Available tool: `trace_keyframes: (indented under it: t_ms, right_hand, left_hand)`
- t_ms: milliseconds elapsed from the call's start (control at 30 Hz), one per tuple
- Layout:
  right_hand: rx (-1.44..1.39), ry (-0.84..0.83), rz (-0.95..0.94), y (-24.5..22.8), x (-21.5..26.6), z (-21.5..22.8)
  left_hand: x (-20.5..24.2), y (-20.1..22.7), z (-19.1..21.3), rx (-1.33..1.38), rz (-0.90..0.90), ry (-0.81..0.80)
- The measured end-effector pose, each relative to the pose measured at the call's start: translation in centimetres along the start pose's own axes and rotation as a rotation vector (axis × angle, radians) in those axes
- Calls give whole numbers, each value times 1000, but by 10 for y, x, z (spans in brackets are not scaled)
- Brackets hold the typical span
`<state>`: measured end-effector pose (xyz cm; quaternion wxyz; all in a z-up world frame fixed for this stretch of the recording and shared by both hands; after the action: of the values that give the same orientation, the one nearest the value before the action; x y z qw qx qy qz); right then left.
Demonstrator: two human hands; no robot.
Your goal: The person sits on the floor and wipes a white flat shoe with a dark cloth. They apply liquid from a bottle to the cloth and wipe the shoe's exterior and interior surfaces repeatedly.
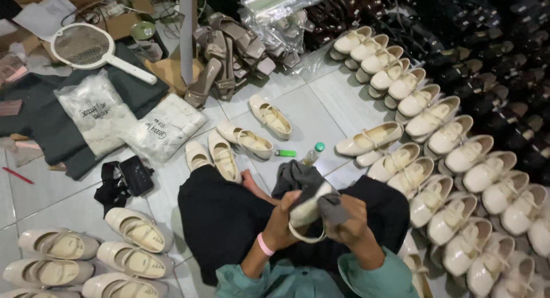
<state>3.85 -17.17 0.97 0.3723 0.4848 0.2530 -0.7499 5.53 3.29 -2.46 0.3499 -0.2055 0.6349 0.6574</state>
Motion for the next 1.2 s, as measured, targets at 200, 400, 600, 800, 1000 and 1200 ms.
trace_keyframes:
  t_ms: [200,400,600,800,1000,1200]
  right_hand:
    - [146,-68,-381,-1,-6,-30]
    - [-3,-132,-581,5,-4,-47]
    - [-297,-464,-183,-23,-20,-39]
    - [32,-511,-325,16,-53,-26]
    - [-301,-625,-290,33,-20,-22]
    - [-356,-219,-93,28,-8,0]
  left_hand:
    - [5,41,40,-51,323,-251]
    - [4,71,61,91,347,-222]
    - [-8,72,80,-29,549,-151]
    - [-24,63,71,-111,506,-152]
    - [-38,37,55,-67,439,-63]
    - [-51,22,45,101,570,16]
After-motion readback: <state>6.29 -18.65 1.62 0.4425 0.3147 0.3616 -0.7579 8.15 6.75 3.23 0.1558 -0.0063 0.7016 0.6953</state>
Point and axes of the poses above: each hand's wrist, its own x-axis away from the middle knuckle, its own z-axis out of the back of the hand, y = z × x, the point moved 3 cm from there along -x, towards the middle knuckle, and after that the axes turned 5 degrees about y, right-handed, at the moved point
